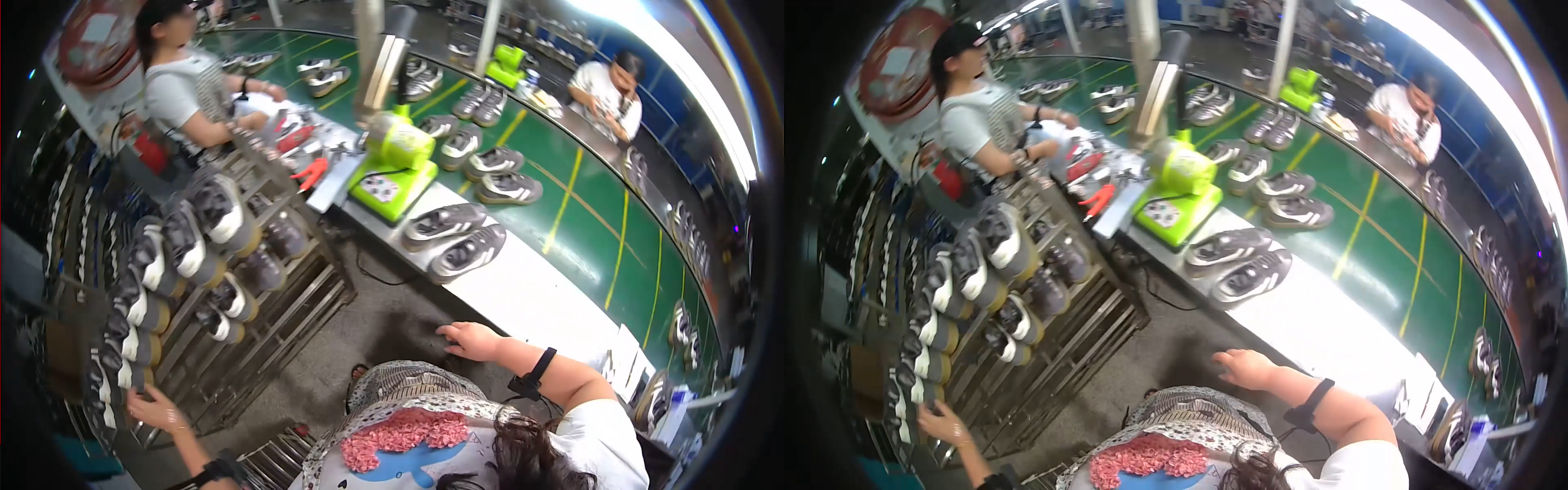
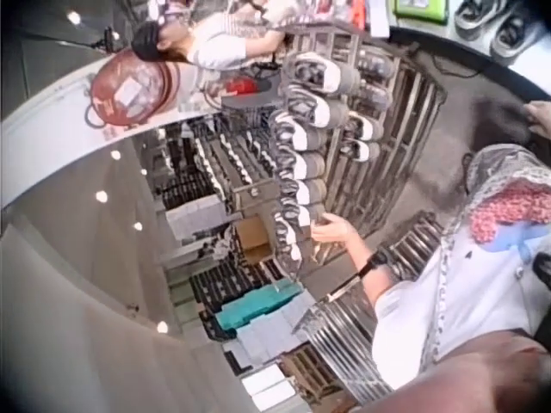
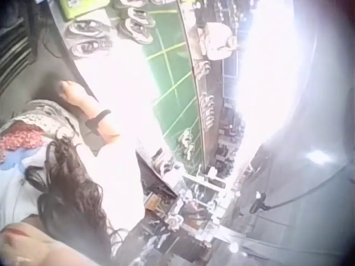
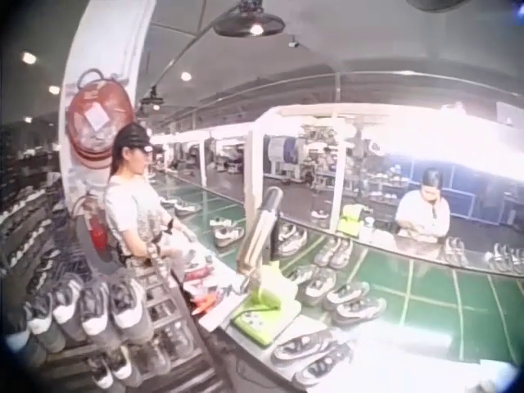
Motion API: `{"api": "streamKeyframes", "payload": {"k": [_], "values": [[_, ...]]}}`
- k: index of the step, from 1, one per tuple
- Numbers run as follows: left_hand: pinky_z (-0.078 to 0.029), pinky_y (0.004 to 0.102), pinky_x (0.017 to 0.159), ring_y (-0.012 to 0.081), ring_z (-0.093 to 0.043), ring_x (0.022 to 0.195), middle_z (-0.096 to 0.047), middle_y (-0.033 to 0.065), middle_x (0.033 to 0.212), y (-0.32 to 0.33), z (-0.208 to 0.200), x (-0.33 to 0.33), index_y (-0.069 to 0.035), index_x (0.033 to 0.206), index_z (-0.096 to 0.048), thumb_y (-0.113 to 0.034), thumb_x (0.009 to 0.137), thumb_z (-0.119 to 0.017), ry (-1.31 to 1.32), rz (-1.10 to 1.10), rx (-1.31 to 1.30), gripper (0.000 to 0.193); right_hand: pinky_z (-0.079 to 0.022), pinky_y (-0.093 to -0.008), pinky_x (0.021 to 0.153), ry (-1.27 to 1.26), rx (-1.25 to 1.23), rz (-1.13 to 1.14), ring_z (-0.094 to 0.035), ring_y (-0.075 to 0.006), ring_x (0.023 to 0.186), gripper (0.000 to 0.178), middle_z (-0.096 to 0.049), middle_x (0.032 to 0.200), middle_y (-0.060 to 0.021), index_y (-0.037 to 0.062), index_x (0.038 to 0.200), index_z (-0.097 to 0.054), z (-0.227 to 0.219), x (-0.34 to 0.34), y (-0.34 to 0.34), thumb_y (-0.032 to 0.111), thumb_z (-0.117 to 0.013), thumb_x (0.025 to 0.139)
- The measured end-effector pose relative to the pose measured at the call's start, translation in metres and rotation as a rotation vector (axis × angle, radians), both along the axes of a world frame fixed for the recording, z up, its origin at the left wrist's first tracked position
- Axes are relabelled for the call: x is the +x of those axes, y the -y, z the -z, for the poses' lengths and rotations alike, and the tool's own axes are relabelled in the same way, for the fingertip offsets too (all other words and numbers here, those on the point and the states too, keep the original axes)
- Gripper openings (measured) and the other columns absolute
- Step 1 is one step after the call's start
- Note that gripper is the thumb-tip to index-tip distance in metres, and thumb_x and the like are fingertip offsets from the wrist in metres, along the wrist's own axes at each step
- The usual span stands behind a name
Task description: The recorder is performing quality control inspection on athletic shoes, checking soles, uppers, and inner linings.
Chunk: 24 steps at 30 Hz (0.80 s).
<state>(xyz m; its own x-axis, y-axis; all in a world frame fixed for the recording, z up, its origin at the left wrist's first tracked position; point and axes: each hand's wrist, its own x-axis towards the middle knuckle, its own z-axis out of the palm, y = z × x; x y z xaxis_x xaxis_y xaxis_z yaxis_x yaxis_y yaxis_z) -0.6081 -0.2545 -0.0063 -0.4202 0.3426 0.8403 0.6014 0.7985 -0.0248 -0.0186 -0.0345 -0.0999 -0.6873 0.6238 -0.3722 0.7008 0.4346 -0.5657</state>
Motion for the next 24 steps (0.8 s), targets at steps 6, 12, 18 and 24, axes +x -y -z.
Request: {"api": "streamKeyframes", "payload": {"k": [6,12,18,24], "values": [[-0.036,0.0444,0.085,0.0355,-0.044,0.098,-0.045,0.018,0.103,-0.142,0.084,0.211,0.001,0.104,-0.049,-0.01,0.07,-0.062,0.464,0.718,-0.169,0.038,-0.046,-0.0396,0.081,0.018,-0.103,0.151,-0.056,-0.0299,0.095,0.037,-0.056,0.102,-0.0119,0.0124,0.114,-0.05,0.041,0.116,0.041,0.027,-0.056,0.081],[-0.034,0.0433,0.091,0.0347,-0.042,0.105,-0.041,0.017,0.114,-0.252,0.096,0.392,-0.002,0.107,-0.049,-0.008,0.067,-0.065,0.539,1.221,-0.525,0.044,-0.047,-0.0385,0.077,0.066,-0.095,0.374,-0.057,-0.0294,0.089,0.034,-0.059,0.095,-0.012,0.009,0.109,-0.053,0.06,0.206,0.08,0.029,-0.057,0.082],[-0.031,0.0428,0.094,0.0302,-0.043,0.109,-0.044,0.0126,0.116,-0.326,0.086,0.489,-0.007,0.107,-0.052,-0.014,0.067,-0.067,0.48,1.471,-0.716,0.043,-0.046,-0.0381,0.076,-0.025,-0.064,0.587,-0.057,-0.0293,0.089,0.031,-0.059,0.093,-0.0127,0.0064,0.104,-0.056,0.069,0.25,0.1,0.026,-0.06,0.079],[-0.03,0.0427,0.097,0.0288,-0.04,0.114,-0.044,0.0113,0.117,-0.377,0.101,0.502,-0.009,0.107,-0.052,-0.017,0.068,-0.067,0.504,1.541,-0.841,0.043,-0.046,-0.0365,0.076,-0.143,-0.054,0.848,-0.059,-0.0274,0.086,0.028,-0.06,0.092,-0.0113,0.0076,0.102,-0.058,0.038,0.245,0.071,0.02,-0.061,0.077]]}}
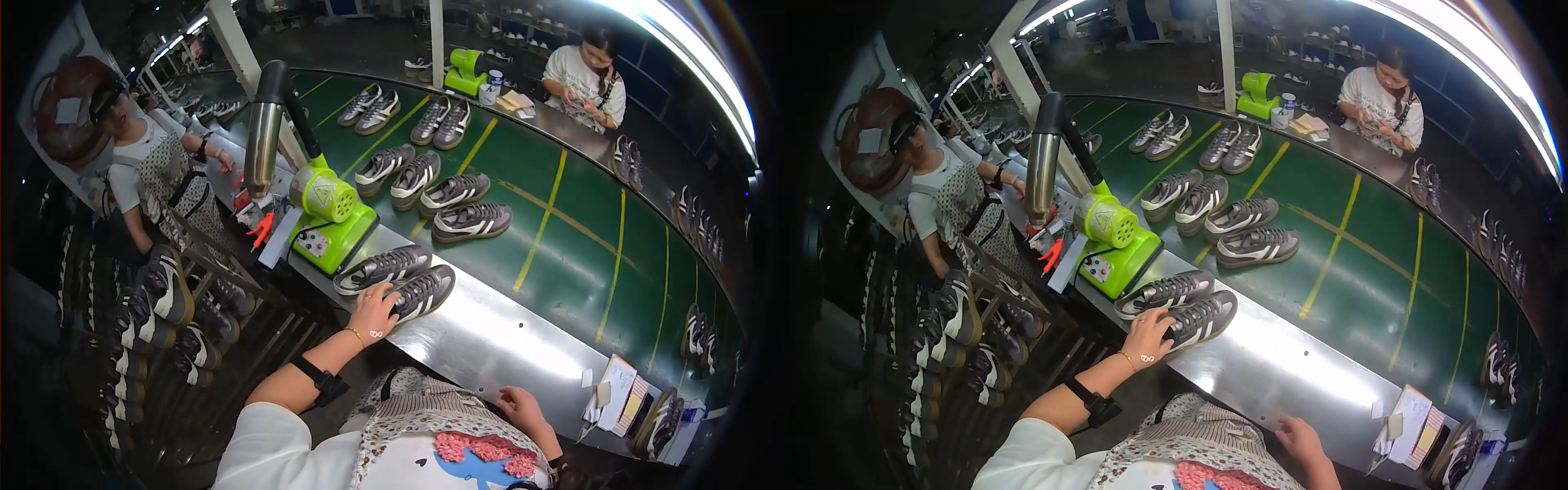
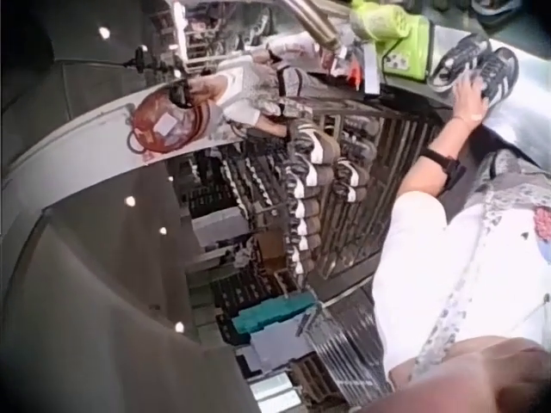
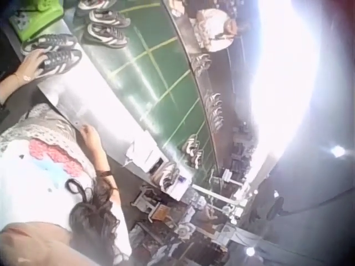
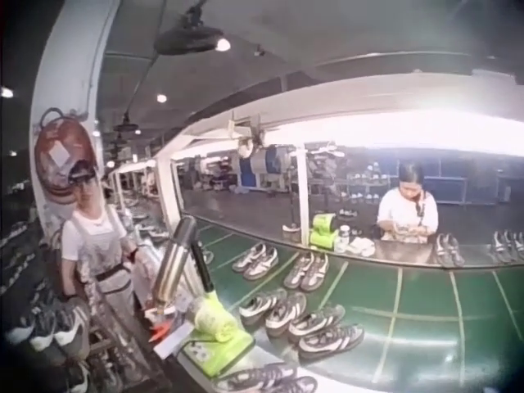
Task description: The recorder is performing quality control inspection on athletic shoes, checking soles, uppers, and inner linings.
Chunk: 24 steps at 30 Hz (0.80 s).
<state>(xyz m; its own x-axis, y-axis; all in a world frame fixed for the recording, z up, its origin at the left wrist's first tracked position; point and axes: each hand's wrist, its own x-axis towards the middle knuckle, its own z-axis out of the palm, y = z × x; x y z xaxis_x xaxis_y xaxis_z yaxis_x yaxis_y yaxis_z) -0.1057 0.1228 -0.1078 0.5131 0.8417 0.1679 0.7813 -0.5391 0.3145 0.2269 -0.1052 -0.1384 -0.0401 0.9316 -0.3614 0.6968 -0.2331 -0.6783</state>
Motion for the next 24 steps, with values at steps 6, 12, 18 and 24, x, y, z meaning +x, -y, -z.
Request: {"api": "streamKeyframes", "payload": {"k": [6,12,18,24], "values": [[-0.029,0.0424,0.097,0.0292,-0.04,0.114,-0.044,0.0125,0.117,-0.016,0.024,-0.012,-0.01,0.106,-0.055,-0.015,0.067,-0.064,0.087,-0.042,-0.06,0.041,-0.049,-0.0313,0.068,-0.028,0.238,0.143,-0.062,-0.0231,0.076,0.025,-0.062,0.084,-0.0126,0.0018,0.097,-0.059,-0.038,-0.003,-0.053,0.006,-0.063,0.073],[-0.029,0.0433,0.097,0.0296,-0.039,0.115,-0.045,0.0118,0.116,-0.027,0.035,-0.012,-0.008,0.108,-0.054,-0.015,0.069,-0.063,0.111,-0.03,-0.109,0.041,-0.045,-0.0372,0.078,0.011,0.19,-0.076,-0.059,-0.0272,0.088,0.033,-0.061,0.091,-0.0151,0.0057,0.108,-0.056,0.0,0.0,-0.09,0.02,-0.063,0.079],[-0.032,0.0441,0.094,0.0305,-0.039,0.115,-0.045,0.0129,0.116,-0.083,0.033,0.006,-0.012,0.107,-0.055,-0.018,0.064,-0.067,0.081,0.034,-0.11,0.045,-0.047,-0.0341,0.071,0.075,0.242,-0.084,-0.059,-0.0292,0.078,0.022,-0.062,0.083,-0.0115,0.0033,0.093,-0.06,-0.032,-0.038,-0.121,0.016,-0.063,0.075],[-0.022,0.0511,0.101,0.0324,-0.026,0.126,-0.033,0.0156,0.132,-0.178,0.027,0.065,-0.024,0.12,-0.05,-0.019,0.062,-0.072,-0.151,0.195,-0.055,0.062,-0.047,-0.0369,0.073,0.155,0.051,0.1,-0.059,-0.0291,0.085,0.024,-0.061,0.093,-0.0113,0.0071,0.099,-0.059,-0.046,-0.033,-0.104,0.02,-0.06,0.078]]}}
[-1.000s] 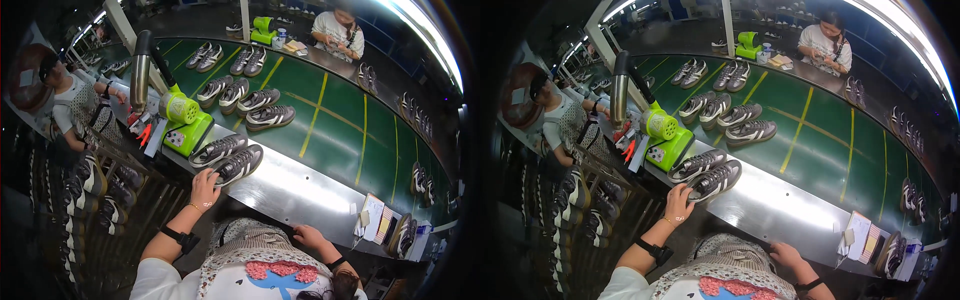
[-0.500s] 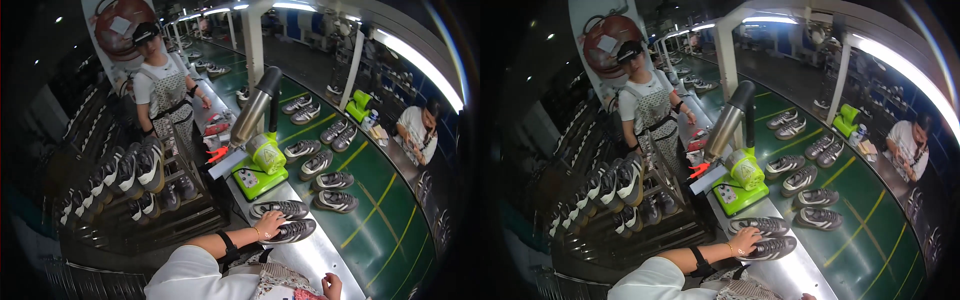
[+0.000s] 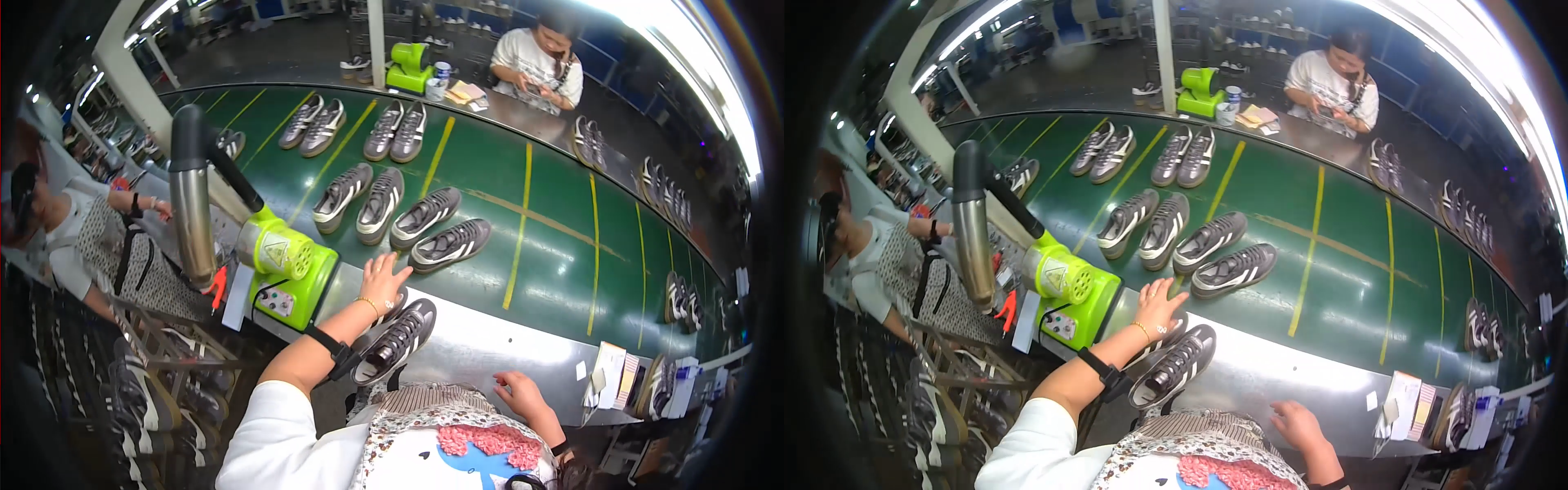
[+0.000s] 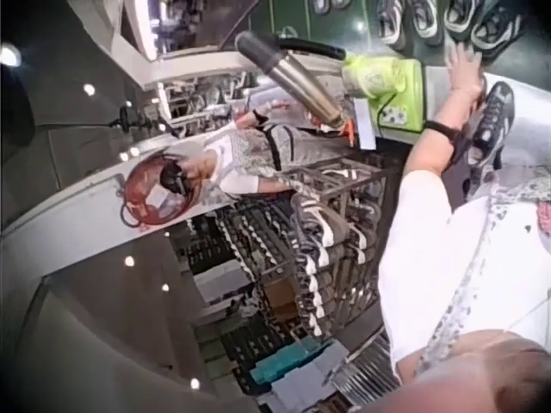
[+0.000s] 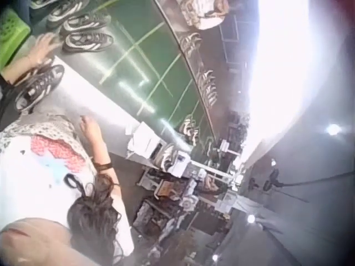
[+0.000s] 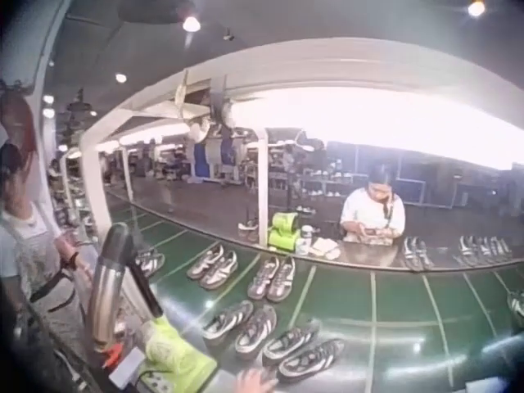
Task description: The recorder is performing quality control inspection on athletic shoes, checking soles, uppers, and inner linings.
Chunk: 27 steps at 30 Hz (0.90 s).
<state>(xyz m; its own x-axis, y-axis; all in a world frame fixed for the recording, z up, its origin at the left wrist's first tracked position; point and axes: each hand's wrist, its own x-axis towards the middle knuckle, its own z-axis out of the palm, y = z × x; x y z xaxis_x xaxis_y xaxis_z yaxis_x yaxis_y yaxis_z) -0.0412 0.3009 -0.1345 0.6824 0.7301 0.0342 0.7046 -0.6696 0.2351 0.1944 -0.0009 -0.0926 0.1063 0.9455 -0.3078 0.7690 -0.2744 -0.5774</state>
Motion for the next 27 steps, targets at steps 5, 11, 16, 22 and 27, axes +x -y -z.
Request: {"api": "streamKeyframes", "payload": {"k": [5,11,16,22,27], "values": [[-0.017,0.0592,0.101,0.0294,-0.013,0.133,-0.017,0.0128,0.143,-0.063,0.015,0.073,-0.033,0.123,-0.046,-0.024,0.061,-0.076,-0.323,0.119,-0.096,0.07,-0.047,-0.0356,0.076,0.005,-0.093,0.192,-0.059,-0.0278,0.086,0.025,-0.06,0.092,-0.0114,0.0061,0.1,-0.058,-0.005,-0.001,0.038,0.019,-0.06,0.078],[-0.034,0.0474,0.097,0.0309,-0.025,0.129,-0.025,0.0122,0.141,-0.092,0.038,0.117,-0.03,0.119,-0.052,-0.034,0.06,-0.078,-0.559,0.051,-0.339,0.065,-0.047,-0.0338,0.074,-0.067,-0.154,0.353,-0.06,-0.0262,0.084,0.026,-0.06,0.09,-0.012,0.0047,0.1,-0.058,-0.001,-0.009,0.075,0.017,-0.062,0.077],[-0.045,0.0364,0.083,0.0264,-0.058,0.098,-0.063,0.0099,0.102,-0.058,0.003,0.154,-0.013,0.096,-0.067,-0.05,0.063,-0.069,-0.398,0.19,-0.419,0.05,-0.048,-0.0323,0.074,-0.184,-0.082,0.445,-0.061,-0.0253,0.083,0.026,-0.061,0.09,-0.0131,0.0026,0.1,-0.058,0.01,-0.001,0.095,0.013,-0.063,0.077],[-0.045,0.0397,0.082,0.0336,-0.059,0.093,-0.061,0.0183,0.1,0.083,-0.035,0.175,-0.01,0.112,-0.057,-0.043,0.071,-0.062,-0.239,0.374,-0.604,0.052,-0.043,-0.0276,0.082,-0.577,0.077,0.682,-0.054,-0.0172,0.096,0.034,-0.057,0.105,-0.0102,0.0036,0.117,-0.047,0.066,0.036,0.066,0.015,-0.056,0.086],[-0.046,0.0384,0.078,0.032,-0.06,0.087,-0.062,0.0191,0.092,0.183,-0.008,0.143,-0.006,0.11,-0.056,-0.046,0.076,-0.058,-0.156,0.612,-0.907,0.052,-0.037,-0.0373,0.092,-0.596,-0.059,0.704,-0.041,-0.0276,0.116,0.069,-0.034,0.131,-0.0212,0.0111,0.139,-0.015,0.092,0.058,0.026,0.034,-0.053,0.087]]}}
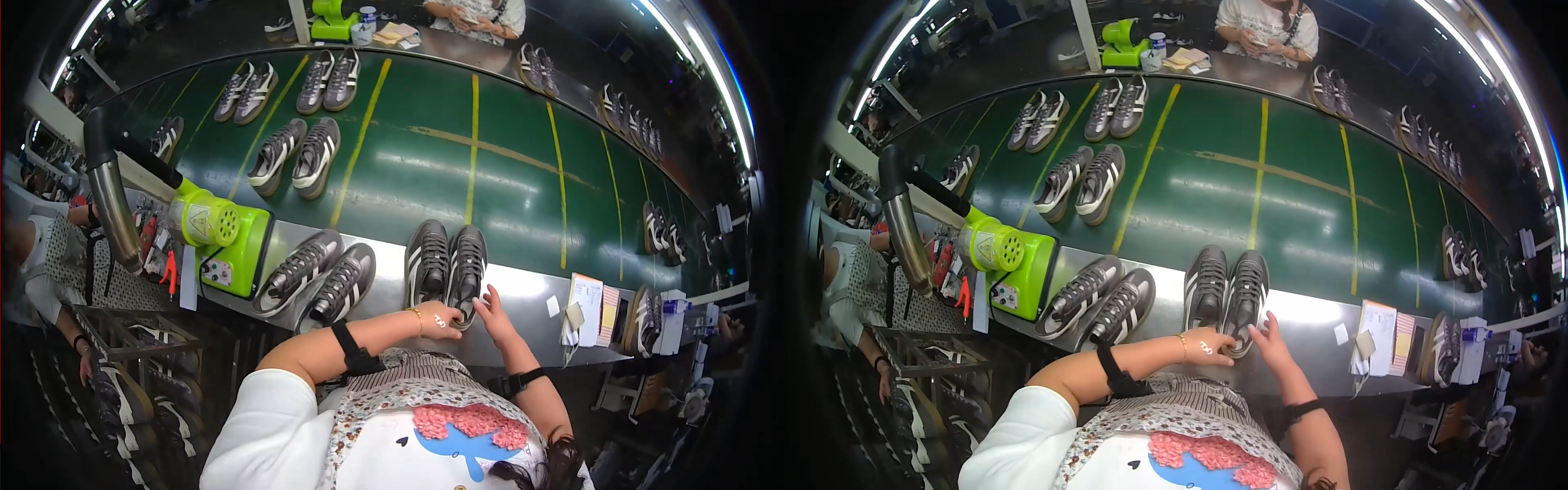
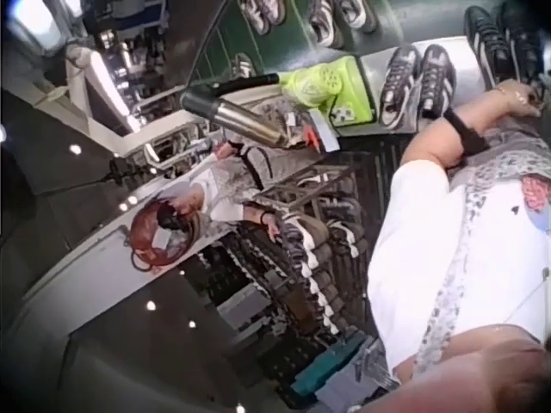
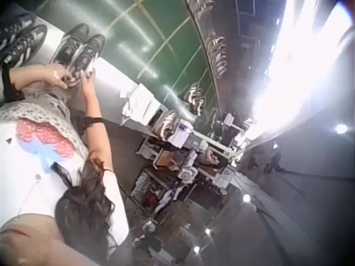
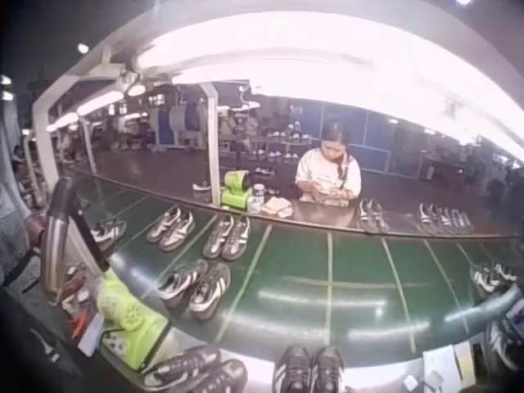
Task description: The recorder is performing quality control inspection on athletic shoes, checking soles, uppers, and inner linings.
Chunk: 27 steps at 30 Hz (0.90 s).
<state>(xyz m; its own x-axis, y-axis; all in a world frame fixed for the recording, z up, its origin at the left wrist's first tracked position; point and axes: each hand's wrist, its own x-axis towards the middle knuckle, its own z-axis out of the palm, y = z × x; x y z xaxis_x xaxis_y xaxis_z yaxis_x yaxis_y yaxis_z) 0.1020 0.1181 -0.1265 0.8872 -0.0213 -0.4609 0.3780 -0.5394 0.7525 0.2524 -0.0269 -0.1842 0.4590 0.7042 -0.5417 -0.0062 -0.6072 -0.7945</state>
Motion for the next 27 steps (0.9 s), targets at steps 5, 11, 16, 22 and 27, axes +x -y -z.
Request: {"api": "streamKeyframes", "payload": {"k": [5,11,16,22,27], "values": [[-0.048,0.03,0.073,0.0175,-0.06,0.076,-0.062,0.0117,0.082,0.004,0.029,-0.039,-0.004,0.1,-0.061,-0.025,0.081,-0.06,0.212,-0.297,-0.326,0.028,-0.043,-0.0362,0.088,-0.017,0.055,-0.112,-0.051,-0.0291,0.106,0.089,-0.037,0.126,-0.0255,-0.0013,0.136,-0.009,0.018,0.002,0.01,0.019,-0.07,0.074],[-0.046,0.0269,0.05,0.0122,-0.056,0.052,-0.06,0.0087,0.062,-0.003,0.042,-0.068,0.001,0.08,-0.06,-0.026,0.079,-0.063,-0.023,-0.95,-0.28,0.026,-0.042,-0.0363,0.088,-0.043,-0.11,-0.22,-0.051,-0.0269,0.105,0.086,-0.044,0.121,-0.0231,0.002,0.138,-0.007,0.024,0.014,0.029,0.026,-0.065,0.079],[-0.046,0.026,0.055,0.0118,-0.054,0.055,-0.06,0.0063,0.065,0.012,0.081,-0.077,0.001,0.078,-0.056,-0.034,0.078,-0.065,-0.123,-1.114,-0.066,0.036,-0.044,-0.0364,0.085,-0.099,-0.063,-0.192,-0.054,-0.031,0.103,0.091,-0.048,0.115,-0.0273,-0.0037,0.135,-0.009,0.031,0.017,0.027,0.034,-0.067,0.076],[-0.034,0.0345,0.096,0.0343,-0.041,0.112,-0.036,0.0263,0.122,0.035,0.124,-0.046,0.006,0.128,-0.03,-0.033,0.068,-0.07,0.026,-1.042,-0.069,0.082,-0.042,-0.0374,0.086,0.201,0.041,-0.302,-0.052,-0.0383,0.097,0.07,-0.047,0.109,-0.0257,-0.0065,0.124,-0.029,0.068,0.015,0.013,0.014,-0.065,0.068],[-0.029,0.0329,0.1,0.0331,-0.035,0.118,-0.036,0.021,0.124,0.041,0.111,-0.042,0.006,0.133,-0.024,-0.009,0.067,-0.058,0.17,-1.136,-0.213,0.075,-0.037,-0.0396,0.091,0.14,-0.058,-0.183,-0.04,-0.0365,0.108,0.071,-0.036,0.112,-0.0227,-0.0003,0.13,-0.025,0.036,0.008,0.009,0.007,-0.058,0.067]]}}
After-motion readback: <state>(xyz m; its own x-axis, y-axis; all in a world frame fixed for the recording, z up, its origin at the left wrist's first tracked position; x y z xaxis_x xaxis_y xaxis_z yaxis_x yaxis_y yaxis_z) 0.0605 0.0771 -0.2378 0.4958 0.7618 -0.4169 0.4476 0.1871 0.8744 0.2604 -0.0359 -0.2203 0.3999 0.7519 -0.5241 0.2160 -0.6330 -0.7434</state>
